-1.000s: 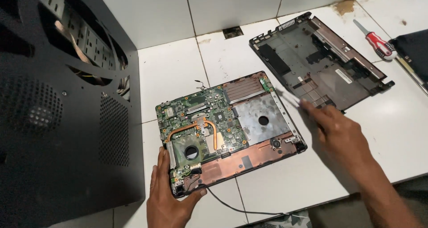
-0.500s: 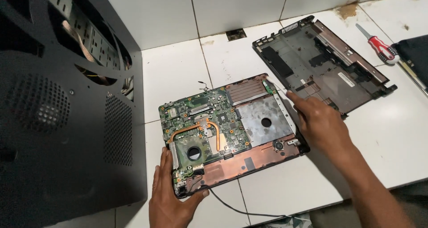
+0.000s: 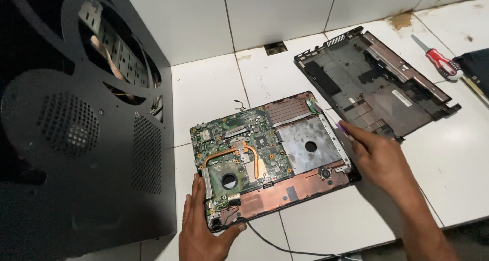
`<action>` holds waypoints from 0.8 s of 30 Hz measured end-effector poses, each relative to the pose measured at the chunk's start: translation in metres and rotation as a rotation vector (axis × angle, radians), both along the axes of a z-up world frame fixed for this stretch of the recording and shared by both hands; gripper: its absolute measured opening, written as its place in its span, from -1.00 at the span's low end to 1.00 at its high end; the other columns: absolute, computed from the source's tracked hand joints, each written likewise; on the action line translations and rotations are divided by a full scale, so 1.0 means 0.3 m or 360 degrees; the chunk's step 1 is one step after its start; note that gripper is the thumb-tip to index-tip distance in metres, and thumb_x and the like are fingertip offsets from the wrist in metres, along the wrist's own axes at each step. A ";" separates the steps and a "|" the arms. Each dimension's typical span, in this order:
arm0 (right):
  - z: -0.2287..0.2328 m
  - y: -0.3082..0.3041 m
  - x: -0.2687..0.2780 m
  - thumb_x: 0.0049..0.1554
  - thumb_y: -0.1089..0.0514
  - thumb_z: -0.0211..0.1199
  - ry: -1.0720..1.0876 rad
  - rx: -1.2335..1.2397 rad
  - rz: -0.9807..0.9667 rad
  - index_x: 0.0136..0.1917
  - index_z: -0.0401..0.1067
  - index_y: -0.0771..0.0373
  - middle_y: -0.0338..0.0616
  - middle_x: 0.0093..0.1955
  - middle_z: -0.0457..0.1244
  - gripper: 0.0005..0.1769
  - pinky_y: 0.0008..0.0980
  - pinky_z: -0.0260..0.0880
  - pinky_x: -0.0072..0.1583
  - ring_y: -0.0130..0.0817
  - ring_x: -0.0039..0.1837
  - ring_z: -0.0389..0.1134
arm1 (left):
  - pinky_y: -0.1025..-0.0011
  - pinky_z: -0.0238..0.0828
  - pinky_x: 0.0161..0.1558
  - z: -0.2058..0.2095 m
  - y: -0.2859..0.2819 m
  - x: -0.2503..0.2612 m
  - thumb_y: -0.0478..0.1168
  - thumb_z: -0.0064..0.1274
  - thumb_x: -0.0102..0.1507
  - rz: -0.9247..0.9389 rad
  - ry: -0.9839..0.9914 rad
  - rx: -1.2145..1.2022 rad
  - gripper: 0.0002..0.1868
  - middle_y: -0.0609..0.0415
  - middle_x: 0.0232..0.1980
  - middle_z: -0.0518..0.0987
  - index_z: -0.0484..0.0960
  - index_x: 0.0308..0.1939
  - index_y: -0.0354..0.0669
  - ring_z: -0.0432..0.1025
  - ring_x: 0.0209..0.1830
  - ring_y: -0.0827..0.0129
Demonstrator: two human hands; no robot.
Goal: Cleaning dust from a laptop motherboard and internal chassis using a toothbrush
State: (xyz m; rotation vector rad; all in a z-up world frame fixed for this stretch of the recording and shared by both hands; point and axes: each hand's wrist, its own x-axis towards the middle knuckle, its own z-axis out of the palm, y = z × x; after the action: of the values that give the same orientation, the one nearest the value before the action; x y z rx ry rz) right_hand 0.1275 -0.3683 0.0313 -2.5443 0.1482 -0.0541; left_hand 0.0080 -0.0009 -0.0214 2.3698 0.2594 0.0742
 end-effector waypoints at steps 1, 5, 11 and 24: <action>-0.012 0.001 0.016 0.19 0.23 0.07 0.0002 -0.0002 0.0008 0.47 0.48 -0.19 -0.25 0.26 0.45 -0.37 -0.31 0.33 -0.02 -0.34 -0.11 0.47 | 0.09 -0.16 0.60 0.006 0.002 0.003 0.31 0.46 -0.10 0.0008 0.0002 -0.0002 0.41 0.37 0.76 -0.04 -0.08 0.67 0.25 -0.09 0.73 0.19; -0.066 -0.023 0.080 0.21 0.24 0.11 -0.0190 0.0007 0.0070 0.45 0.49 -0.13 -0.27 0.35 0.38 -0.42 -0.26 0.42 0.22 -0.29 0.16 0.49 | 0.06 -0.05 0.56 0.020 -0.011 0.002 0.28 0.52 -0.13 0.0082 0.0179 0.0030 0.44 0.52 0.76 -0.06 -0.08 0.67 0.37 -0.15 0.75 0.20; -0.027 -0.084 0.205 0.16 0.32 0.19 -0.0237 -0.0476 0.0544 0.55 0.40 -0.14 -0.11 -0.03 0.40 -0.28 -0.02 0.38 -0.03 -0.05 -0.03 0.41 | 0.08 -0.08 0.58 0.054 -0.021 0.005 0.12 0.55 -0.10 0.0087 0.0214 -0.0014 0.42 0.54 0.76 -0.08 -0.10 0.67 0.40 -0.17 0.75 0.24; 0.031 -0.152 0.417 0.28 0.42 0.02 -0.0029 -0.0608 0.0460 0.47 0.47 -0.32 -0.16 -0.06 0.31 -0.28 -0.09 0.31 0.19 -0.18 0.06 0.26 | 0.06 -0.03 0.56 0.094 -0.024 -0.006 0.01 0.57 -0.11 0.0122 0.0324 -0.0123 0.41 0.65 0.76 -0.09 -0.06 0.66 0.44 -0.24 0.79 0.21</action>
State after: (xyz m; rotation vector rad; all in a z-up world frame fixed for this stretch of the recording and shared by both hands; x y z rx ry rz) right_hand 0.2526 -0.4138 0.0406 -2.9166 -0.2629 0.0083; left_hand 0.0062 -0.0080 0.0070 2.2916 0.4431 -0.1391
